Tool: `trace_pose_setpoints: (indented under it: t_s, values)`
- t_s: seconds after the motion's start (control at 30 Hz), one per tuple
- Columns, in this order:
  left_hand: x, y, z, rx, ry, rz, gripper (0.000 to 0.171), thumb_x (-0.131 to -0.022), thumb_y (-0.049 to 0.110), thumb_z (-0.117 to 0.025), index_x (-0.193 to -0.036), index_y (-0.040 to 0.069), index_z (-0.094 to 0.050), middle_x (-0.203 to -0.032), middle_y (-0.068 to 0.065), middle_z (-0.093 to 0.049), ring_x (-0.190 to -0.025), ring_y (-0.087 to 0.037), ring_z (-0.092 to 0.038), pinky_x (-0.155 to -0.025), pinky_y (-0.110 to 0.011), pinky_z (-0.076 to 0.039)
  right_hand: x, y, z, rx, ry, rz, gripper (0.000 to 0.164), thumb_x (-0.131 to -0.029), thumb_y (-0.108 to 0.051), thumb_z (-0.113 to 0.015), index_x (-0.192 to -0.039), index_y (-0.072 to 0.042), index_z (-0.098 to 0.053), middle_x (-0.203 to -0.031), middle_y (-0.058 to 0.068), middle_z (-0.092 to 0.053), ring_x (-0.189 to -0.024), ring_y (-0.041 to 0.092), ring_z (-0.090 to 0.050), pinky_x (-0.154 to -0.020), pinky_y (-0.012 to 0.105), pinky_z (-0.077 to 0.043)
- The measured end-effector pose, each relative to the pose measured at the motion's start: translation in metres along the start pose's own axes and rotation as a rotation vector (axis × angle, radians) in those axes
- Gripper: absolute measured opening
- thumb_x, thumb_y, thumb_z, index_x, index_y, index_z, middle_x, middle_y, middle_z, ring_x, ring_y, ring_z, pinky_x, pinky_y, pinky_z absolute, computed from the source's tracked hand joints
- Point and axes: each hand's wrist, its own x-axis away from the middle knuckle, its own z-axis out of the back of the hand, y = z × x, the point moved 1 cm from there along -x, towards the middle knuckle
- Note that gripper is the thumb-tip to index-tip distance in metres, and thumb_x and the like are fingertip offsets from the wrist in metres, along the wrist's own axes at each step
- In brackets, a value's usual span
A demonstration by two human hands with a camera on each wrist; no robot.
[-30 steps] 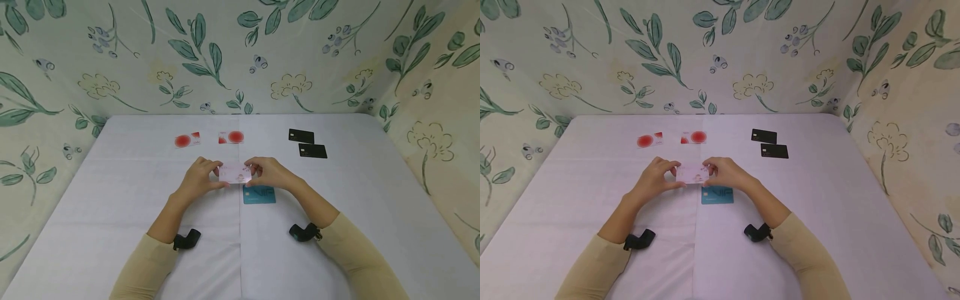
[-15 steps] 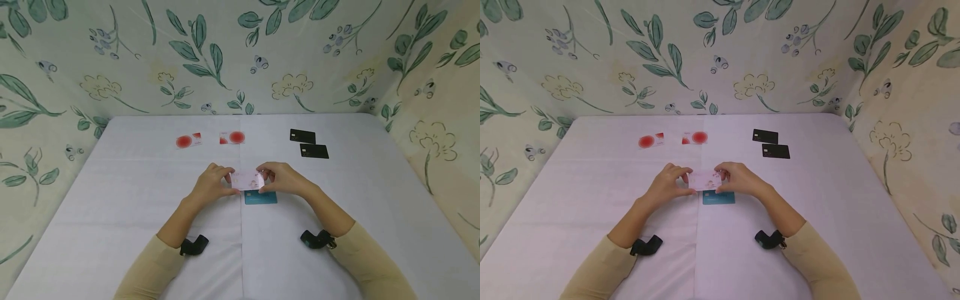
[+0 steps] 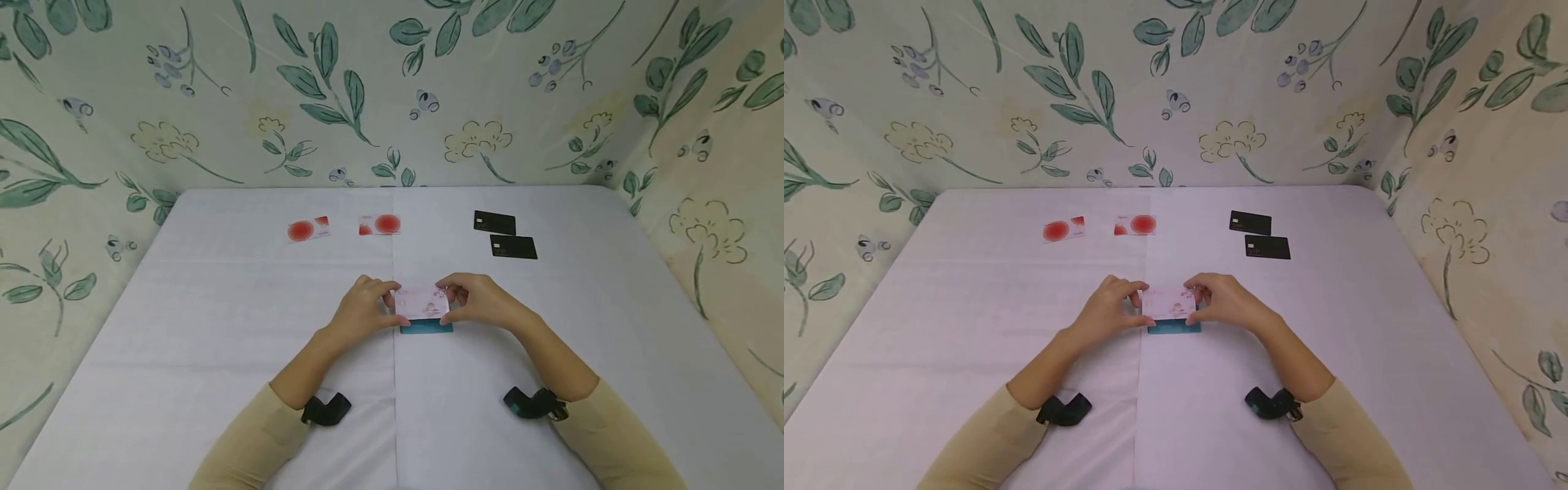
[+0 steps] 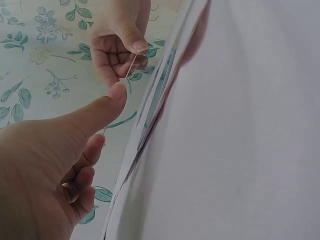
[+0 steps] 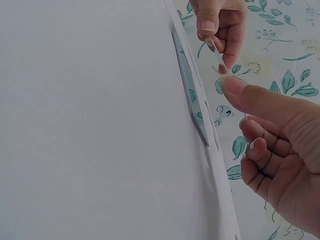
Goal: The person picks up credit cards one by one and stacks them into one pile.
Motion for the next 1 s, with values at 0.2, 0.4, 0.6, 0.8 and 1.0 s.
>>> trace_pose_setpoints:
  t_s: [0.2,0.4,0.6,0.8,1.0]
  values:
    - [0.000,0.003,-0.006,0.014,-0.039,0.017,0.060,-0.065,0.038,-0.085,-0.114,0.008,-0.065,-0.078,0.008,-0.056,-0.086,-0.014,-0.045,-0.074,-0.026,-0.042,0.006,0.007,-0.002,-0.010,-0.002,0.000,0.058,-0.067,-0.020,-0.086,-0.116,-0.001,-0.062,-0.084,0.000,-0.057,-0.072,0.014,-0.047,-0.061,0.021,-0.040]
    - [0.001,0.005,-0.008,0.002,-0.077,0.013,0.057,-0.066,0.038,-0.085,-0.111,0.009,-0.066,-0.078,0.008,-0.054,-0.086,-0.015,-0.044,-0.075,-0.028,-0.039,0.010,0.014,-0.006,-0.039,-0.031,-0.036,0.056,-0.066,-0.020,-0.086,-0.115,-0.004,-0.063,-0.083,-0.001,-0.057,-0.072,0.014,-0.047,-0.061,0.022,-0.039]
    - [0.001,0.003,-0.011,-0.025,-0.112,0.034,0.060,-0.064,0.041,-0.085,-0.112,0.010,-0.067,-0.080,0.008,-0.056,-0.085,-0.016,-0.044,-0.075,-0.028,-0.038,0.008,0.018,-0.011,-0.026,-0.055,-0.042,0.056,-0.066,-0.022,-0.086,-0.114,-0.005,-0.063,-0.083,-0.002,-0.057,-0.073,0.014,-0.047,-0.062,0.022,-0.040]
    - [0.002,0.001,-0.014,-0.049,-0.120,0.030,0.059,-0.066,0.042,-0.084,-0.112,0.010,-0.067,-0.082,0.007,-0.056,-0.084,-0.016,-0.043,-0.075,-0.029,-0.038,0.008,0.020,-0.013,-0.012,-0.066,-0.035,0.056,-0.067,-0.022,-0.086,-0.115,-0.005,-0.063,-0.084,-0.002,-0.057,-0.072,0.014,-0.046,-0.062,0.023,-0.040]
    - [0.003,-0.002,-0.016,-0.043,-0.124,0.048,0.059,-0.067,0.042,-0.083,-0.114,0.011,-0.066,-0.088,0.006,-0.057,-0.088,-0.018,-0.044,-0.078,-0.030,-0.038,0.008,0.019,-0.013,-0.013,-0.089,-0.026,0.060,-0.066,-0.022,-0.087,-0.117,-0.005,-0.061,-0.089,-0.001,-0.057,-0.072,0.014,-0.047,-0.063,0.023,-0.041]
